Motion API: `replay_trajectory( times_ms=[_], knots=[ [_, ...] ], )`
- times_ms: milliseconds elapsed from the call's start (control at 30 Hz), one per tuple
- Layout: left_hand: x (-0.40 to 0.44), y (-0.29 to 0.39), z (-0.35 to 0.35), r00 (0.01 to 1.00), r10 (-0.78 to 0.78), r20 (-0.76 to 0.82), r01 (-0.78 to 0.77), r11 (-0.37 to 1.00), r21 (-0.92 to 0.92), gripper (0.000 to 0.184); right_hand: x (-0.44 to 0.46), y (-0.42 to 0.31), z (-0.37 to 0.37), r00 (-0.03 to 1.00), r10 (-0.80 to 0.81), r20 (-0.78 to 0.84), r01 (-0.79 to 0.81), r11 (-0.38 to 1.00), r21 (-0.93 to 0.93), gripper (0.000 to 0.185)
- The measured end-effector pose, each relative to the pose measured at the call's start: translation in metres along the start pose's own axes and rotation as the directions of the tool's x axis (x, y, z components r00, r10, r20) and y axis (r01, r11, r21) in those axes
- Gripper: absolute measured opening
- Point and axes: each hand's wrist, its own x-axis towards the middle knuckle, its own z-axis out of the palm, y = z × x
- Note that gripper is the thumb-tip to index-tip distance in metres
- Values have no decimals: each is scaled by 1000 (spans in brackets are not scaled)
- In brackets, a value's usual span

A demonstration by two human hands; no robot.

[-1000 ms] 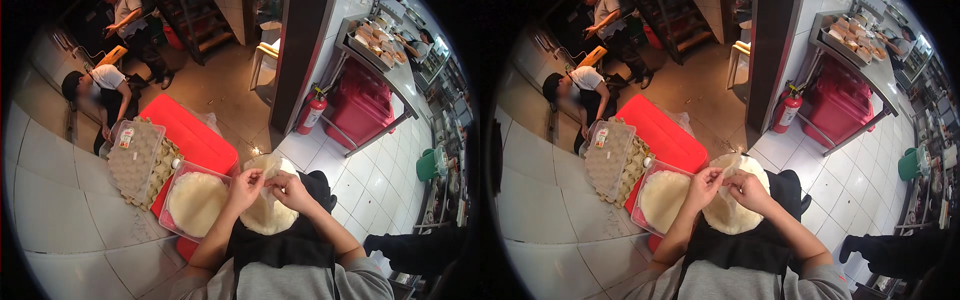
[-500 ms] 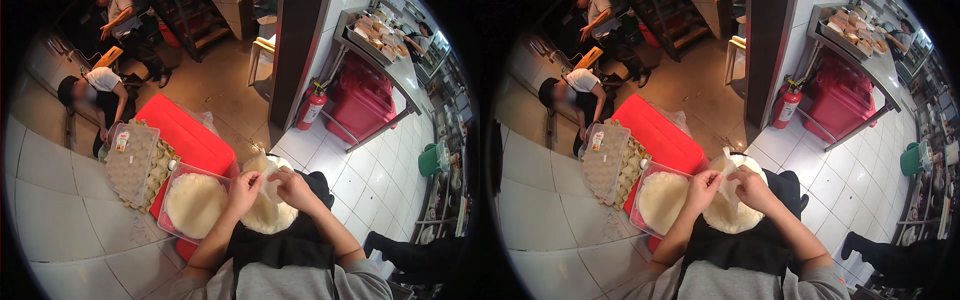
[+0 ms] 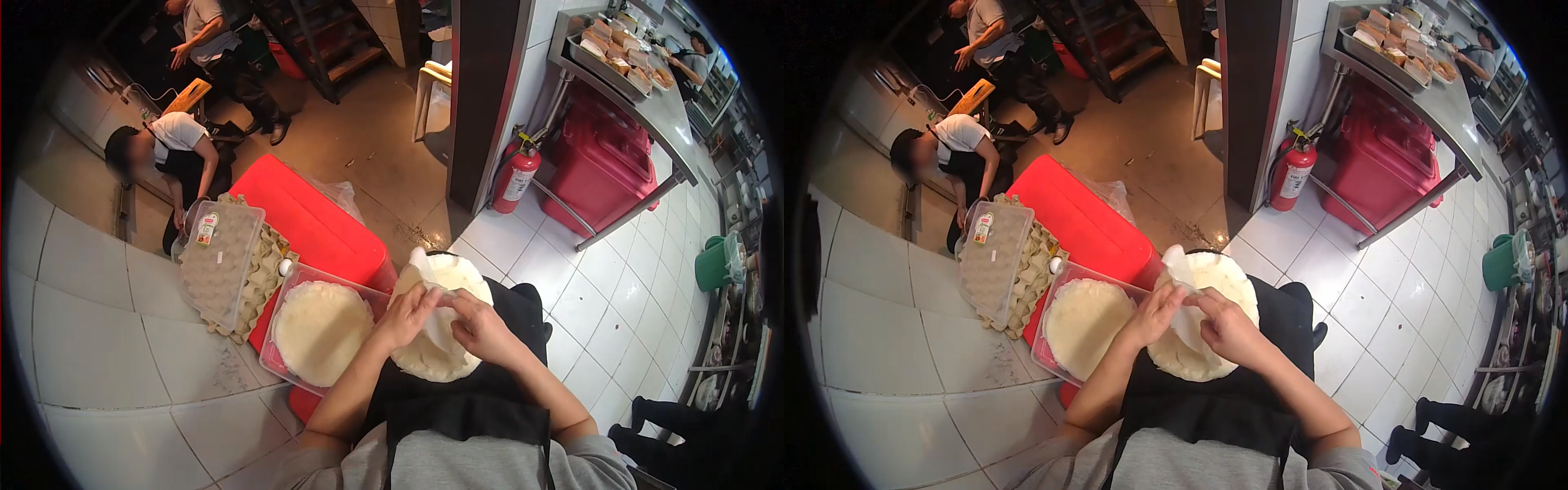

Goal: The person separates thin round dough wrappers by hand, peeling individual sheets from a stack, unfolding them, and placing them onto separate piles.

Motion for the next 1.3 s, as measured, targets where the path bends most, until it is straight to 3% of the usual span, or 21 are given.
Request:
replay_trajectory(
  times_ms=[33, 133, 233, 333, 433, 533, 633, 733, 833, 867, 933, 1033, 1100, 1300],
  knots=[
    [2, -6, 0, 999, 21, 34, -24, 994, 104, 51, 0, -1, -1, 1000, 9, 0, -9, 1000, -22, 45],
    [6, 11, -12, 970, -92, 223, 107, 993, -52, 54, -1, -3, -9, 999, 49, -8, -50, 997, -53, 46],
    [7, 4, -16, 956, -121, 268, 112, 993, 47, 52, -2, -1, -14, 996, 86, -17, -87, 996, -18, 47],
    [0, 10, -18, 992, -22, 127, 18, 999, 32, 50, -3, 4, -11, 994, 87, -60, -85, 996, 41, 47],
    [-5, 0, -26, 998, -7, 60, -2, 988, 152, 48, -4, 11, -16, 981, 163, -106, -145, 976, 165, 47],
    [-12, -16, -26, 992, -121, 35, 122, 992, -39, 48, -4, 14, -20, 963, 247, -106, -223, 955, 196, 47],
    [-15, -19, -34, 988, -151, 42, 141, 972, 189, 45, -7, 10, -23, 960, 246, -134, -230, 965, 128, 49],
    [-14, -43, -23, 998, -40, -56, 45, 994, 100, 37, -5, -5, -18, 991, 112, -68, -107, 992, 69, 51],
    [-2, -38, -2, 965, 51, -259, -119, 960, -253, 25, -1, -9, -2, 998, -38, 51, 34, 997, 71, 50],
    [2, -34, 0, 971, 23, -236, -101, 940, -325, 21, 0, -13, 0, 994, -17, 107, 12, 999, 46, 45],
    [8, -18, -1, 982, -28, -186, -63, 885, -462, 14, 0, -13, 3, 996, -77, 51, 77, 997, 11, 41],
    [9, -11, -1, 968, -113, -226, 30, 940, -341, 7, 5, -12, 0, 983, -174, -62, 168, 981, -97, 33],
    [8, 10, -1, 970, -33, -242, -11, 984, -178, 5, 12, -24, -5, 970, -197, -145, 173, 971, -165, 30],
    [10, 25, 1, 938, 123, -323, -127, 992, 8, 11, 29, -20, -1, 990, -113, -80, 97, 978, -187, 27]
  ],
)
